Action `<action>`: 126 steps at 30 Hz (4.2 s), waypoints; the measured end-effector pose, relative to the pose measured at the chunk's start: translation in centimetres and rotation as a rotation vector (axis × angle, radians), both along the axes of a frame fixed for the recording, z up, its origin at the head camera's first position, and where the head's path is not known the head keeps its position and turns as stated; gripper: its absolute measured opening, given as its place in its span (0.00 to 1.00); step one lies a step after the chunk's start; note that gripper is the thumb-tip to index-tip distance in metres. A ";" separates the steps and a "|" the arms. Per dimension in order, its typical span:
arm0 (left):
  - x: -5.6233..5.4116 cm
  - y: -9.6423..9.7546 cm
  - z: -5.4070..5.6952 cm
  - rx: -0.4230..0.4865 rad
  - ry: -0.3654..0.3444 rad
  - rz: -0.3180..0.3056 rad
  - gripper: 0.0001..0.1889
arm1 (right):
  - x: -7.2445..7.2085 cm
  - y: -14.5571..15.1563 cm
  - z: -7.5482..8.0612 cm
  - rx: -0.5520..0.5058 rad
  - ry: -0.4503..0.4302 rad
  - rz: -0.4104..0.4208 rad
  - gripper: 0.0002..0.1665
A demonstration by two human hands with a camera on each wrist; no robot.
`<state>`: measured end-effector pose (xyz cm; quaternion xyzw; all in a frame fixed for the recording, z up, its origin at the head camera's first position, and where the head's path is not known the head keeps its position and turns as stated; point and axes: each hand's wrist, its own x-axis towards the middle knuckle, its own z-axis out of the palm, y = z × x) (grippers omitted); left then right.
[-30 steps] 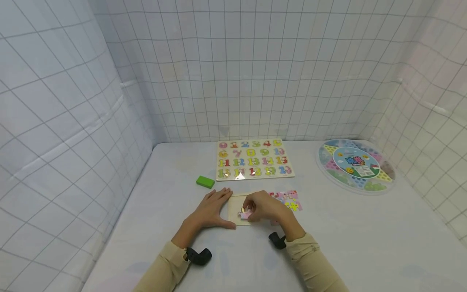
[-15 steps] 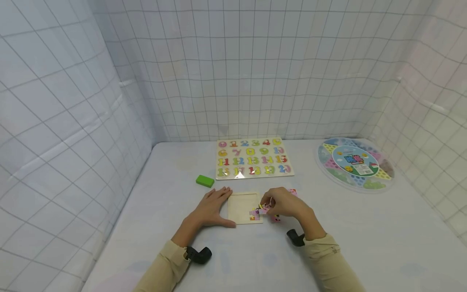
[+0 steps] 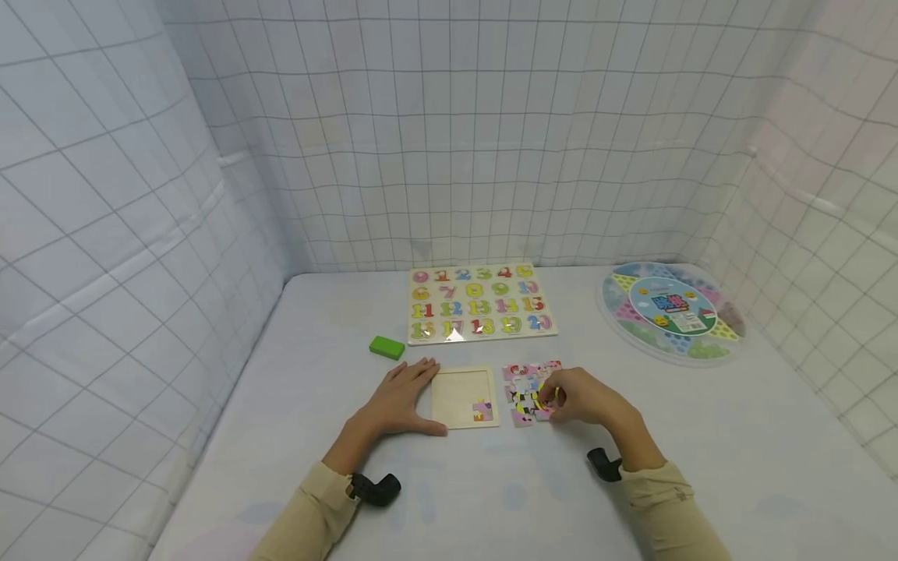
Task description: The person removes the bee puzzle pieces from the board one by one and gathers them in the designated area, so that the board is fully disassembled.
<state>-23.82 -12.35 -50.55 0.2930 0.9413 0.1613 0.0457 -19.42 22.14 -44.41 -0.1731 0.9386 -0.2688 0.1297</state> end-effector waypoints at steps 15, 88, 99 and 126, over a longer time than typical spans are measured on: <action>-0.1 -0.1 -0.1 0.001 -0.004 0.000 0.63 | 0.4 0.1 -0.9 -0.030 -0.039 -0.006 0.13; 0.3 0.1 0.4 -0.004 -0.012 0.015 0.63 | -1.6 -8.6 0.0 -0.056 0.010 0.085 0.19; -0.2 0.0 -0.1 -0.003 0.005 0.004 0.63 | -1.6 -7.1 0.4 -0.054 0.057 0.073 0.15; 0.1 0.1 0.1 -0.007 -0.002 -0.003 0.62 | -0.8 -8.0 0.1 0.098 0.069 0.007 0.17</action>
